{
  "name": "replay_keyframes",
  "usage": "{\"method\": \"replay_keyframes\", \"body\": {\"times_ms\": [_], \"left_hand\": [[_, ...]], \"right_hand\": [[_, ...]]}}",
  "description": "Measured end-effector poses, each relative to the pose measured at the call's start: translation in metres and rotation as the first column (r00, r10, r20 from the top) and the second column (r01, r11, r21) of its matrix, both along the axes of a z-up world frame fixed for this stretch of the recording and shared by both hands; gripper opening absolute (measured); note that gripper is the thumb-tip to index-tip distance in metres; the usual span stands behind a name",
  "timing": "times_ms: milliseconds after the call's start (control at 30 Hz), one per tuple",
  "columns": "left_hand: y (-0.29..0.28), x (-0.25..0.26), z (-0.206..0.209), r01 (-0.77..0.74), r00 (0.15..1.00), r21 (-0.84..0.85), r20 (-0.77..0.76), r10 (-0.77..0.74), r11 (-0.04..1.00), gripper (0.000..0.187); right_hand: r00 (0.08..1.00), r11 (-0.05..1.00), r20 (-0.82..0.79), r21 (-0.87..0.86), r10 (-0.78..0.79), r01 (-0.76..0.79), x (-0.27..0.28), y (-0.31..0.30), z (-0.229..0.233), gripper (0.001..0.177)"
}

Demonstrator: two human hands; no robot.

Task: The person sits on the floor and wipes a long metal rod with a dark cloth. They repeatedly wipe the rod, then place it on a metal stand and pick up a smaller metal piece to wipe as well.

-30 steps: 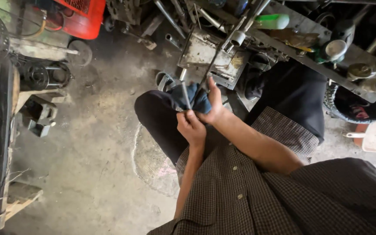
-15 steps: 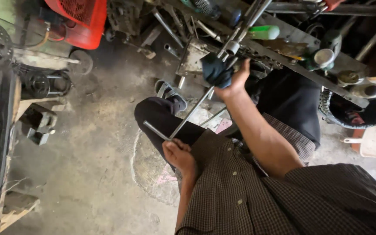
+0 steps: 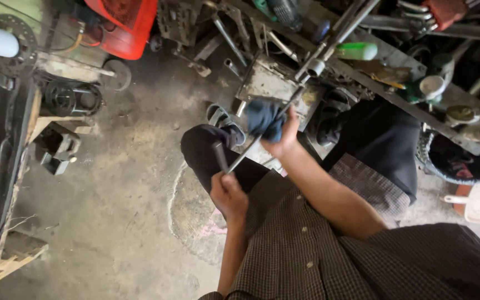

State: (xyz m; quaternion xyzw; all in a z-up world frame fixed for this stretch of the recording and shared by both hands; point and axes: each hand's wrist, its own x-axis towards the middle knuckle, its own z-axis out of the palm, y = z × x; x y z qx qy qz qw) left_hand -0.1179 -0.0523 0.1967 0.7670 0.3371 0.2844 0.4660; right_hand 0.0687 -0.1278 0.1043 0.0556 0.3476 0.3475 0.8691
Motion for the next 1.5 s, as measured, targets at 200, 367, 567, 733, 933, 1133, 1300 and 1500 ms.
{"method": "replay_keyframes", "body": {"times_ms": [200,367,567,733,933,1133,1300,1500], "left_hand": [[-0.032,0.03,-0.029,0.066,0.998,-0.088,0.016,-0.065,0.994,0.027],[-0.055,0.05,-0.023,-0.05,0.936,-0.879,0.124,0.33,0.473,0.032],[-0.051,0.029,-0.023,-0.016,0.881,-0.98,0.079,0.466,0.197,0.038],[-0.035,0.009,-0.022,-0.007,0.914,-0.96,0.108,0.39,0.281,0.035],[-0.015,0.02,0.041,0.13,0.991,-0.176,0.0,-0.132,0.976,0.039],[0.015,0.029,0.038,0.701,0.696,0.512,-0.34,-0.632,0.497,0.043],[0.021,0.04,0.002,0.703,0.67,0.564,-0.32,-0.669,0.434,0.032],[0.002,0.067,-0.016,0.359,0.928,0.324,-0.028,-0.37,0.875,0.019]], "right_hand": [[0.996,0.997,0.085,0.064,0.031,-0.036,-0.023,0.006,0.019,0.073],[0.997,0.975,0.077,-0.221,-0.018,0.035,-0.007,-0.003,0.057,0.079],[0.789,0.851,0.332,-0.306,0.516,-0.428,-0.053,0.006,0.03,0.079],[0.625,0.724,0.368,-0.4,0.689,-0.563,-0.072,0.008,-0.006,0.054],[0.913,0.864,0.204,-0.446,0.352,-0.234,-0.05,0.011,0.037,0.007],[0.841,0.788,0.203,-0.508,0.501,-0.347,-0.052,0.003,-0.015,0.005],[0.798,0.77,0.196,-0.468,0.57,-0.434,-0.052,0.001,-0.036,0.022],[0.886,0.918,0.258,-0.209,0.386,-0.339,-0.068,0.014,-0.009,0.023]]}}
